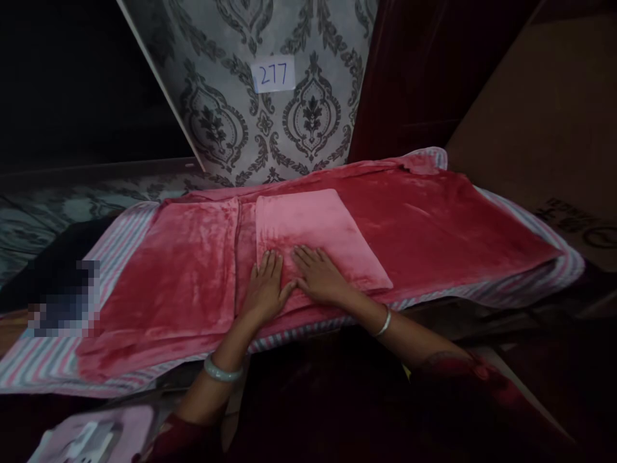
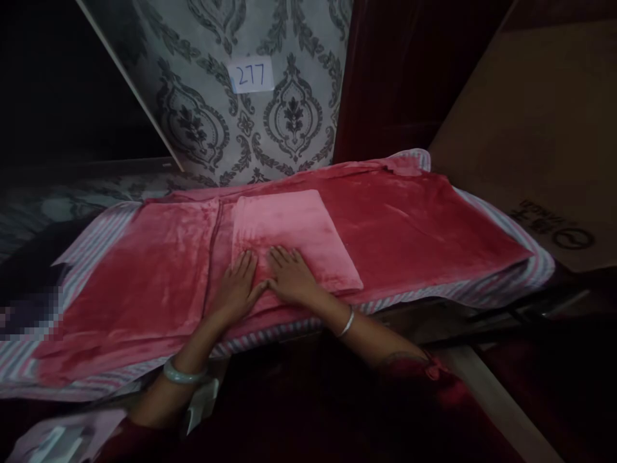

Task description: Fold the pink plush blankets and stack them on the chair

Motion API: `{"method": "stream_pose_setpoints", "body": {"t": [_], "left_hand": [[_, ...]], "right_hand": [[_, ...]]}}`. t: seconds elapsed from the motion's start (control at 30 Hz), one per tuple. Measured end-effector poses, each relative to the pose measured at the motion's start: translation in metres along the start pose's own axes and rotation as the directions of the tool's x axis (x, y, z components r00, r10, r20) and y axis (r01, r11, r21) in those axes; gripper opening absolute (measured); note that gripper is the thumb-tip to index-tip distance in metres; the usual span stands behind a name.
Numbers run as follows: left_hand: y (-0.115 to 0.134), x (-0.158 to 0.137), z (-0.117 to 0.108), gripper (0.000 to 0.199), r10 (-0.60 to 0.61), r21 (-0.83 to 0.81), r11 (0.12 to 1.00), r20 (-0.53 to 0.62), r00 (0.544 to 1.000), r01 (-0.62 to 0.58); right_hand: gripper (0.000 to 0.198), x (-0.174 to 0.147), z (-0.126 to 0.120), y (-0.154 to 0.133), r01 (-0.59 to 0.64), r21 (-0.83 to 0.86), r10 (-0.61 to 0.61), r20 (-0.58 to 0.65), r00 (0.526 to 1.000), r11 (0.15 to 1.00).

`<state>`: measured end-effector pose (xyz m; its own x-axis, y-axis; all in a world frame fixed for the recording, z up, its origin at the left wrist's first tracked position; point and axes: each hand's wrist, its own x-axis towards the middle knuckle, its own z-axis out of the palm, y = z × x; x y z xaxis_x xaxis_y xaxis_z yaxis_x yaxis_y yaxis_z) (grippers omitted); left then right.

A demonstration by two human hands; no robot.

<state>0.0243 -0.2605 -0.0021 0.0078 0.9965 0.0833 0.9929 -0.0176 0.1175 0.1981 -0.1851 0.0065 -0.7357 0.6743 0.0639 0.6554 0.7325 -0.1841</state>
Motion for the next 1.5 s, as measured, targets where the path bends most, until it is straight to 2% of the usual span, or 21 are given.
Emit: {"method": "stream_pose_setpoints", "body": {"t": [0.13,0.27,0.43,0.57,0.7,0.8,0.87,0.93,1.0,1.13,1.27,1.4,1.5], "left_hand": [[-0.006,0.002,0.006,0.076,0.037,0.020,0.999,-0.056,0.998,-0.036],[-0.006,0.002,0.008,0.076,0.039,0.017,0.999,-0.071,0.997,-0.038],[-0.002,0.001,0.001,0.079,0.011,-0.019,1.000,0.001,1.000,-0.011],[-0.001,-0.003,-0.004,0.078,0.001,-0.077,0.997,0.030,1.000,0.001],[-0.001,0.004,-0.022,0.075,-0.002,-0.140,0.990,-0.004,1.000,0.001],[-0.001,0.031,-0.046,0.071,-0.031,-0.116,0.993,-0.021,0.999,0.028],[-0.003,0.055,-0.059,0.068,-0.080,-0.070,0.994,-0.005,0.997,0.080],[-0.005,0.076,-0.060,0.064,-0.134,-0.028,0.991,0.023,0.991,0.135],[-0.008,0.089,-0.050,0.062,-0.155,0.010,0.988,0.041,0.987,0.154],[-0.014,0.089,-0.021,0.061,-0.119,0.099,0.988,-0.014,0.993,0.120],[-0.014,0.085,-0.014,0.061,-0.108,0.126,0.986,-0.027,0.994,0.111],[-0.012,0.087,-0.015,0.061,-0.112,0.128,0.985,-0.023,0.993,0.114],[-0.017,0.091,-0.013,0.062,-0.117,0.104,0.987,-0.019,0.993,0.119]], "right_hand": [[0.071,-0.031,-0.005,0.058,-0.189,-0.054,0.187,-0.042,0.981,0.980],[0.073,-0.072,0.001,0.115,-0.389,-0.023,0.387,-0.054,0.920,0.921],[0.069,-0.098,0.008,0.151,-0.432,0.005,0.431,-0.086,0.898,0.902],[0.070,-0.077,-0.006,0.146,-0.420,0.009,0.416,-0.150,0.897,0.908],[0.063,-0.023,-0.032,0.107,-0.224,0.004,0.220,-0.189,0.957,0.975],[0.062,0.028,-0.048,0.066,-0.051,-0.004,0.049,-0.154,0.987,0.999],[0.061,0.060,-0.051,0.043,0.017,-0.019,-0.019,-0.120,0.993,1.000],[0.061,0.084,-0.046,0.029,0.037,-0.034,-0.040,-0.080,0.996,0.999],[0.059,0.097,-0.036,0.023,0.022,-0.041,-0.024,-0.040,0.999,0.999],[0.057,0.097,-0.014,0.036,-0.037,-0.045,0.034,-0.055,0.998,0.998],[0.061,0.082,-0.011,0.069,-0.183,-0.053,0.178,-0.089,0.980,0.982],[0.062,0.064,-0.020,0.112,-0.374,-0.049,0.370,-0.079,0.926,0.926],[0.064,0.051,-0.025,0.142,-0.474,-0.011,0.474,-0.020,0.880,0.880]]}}
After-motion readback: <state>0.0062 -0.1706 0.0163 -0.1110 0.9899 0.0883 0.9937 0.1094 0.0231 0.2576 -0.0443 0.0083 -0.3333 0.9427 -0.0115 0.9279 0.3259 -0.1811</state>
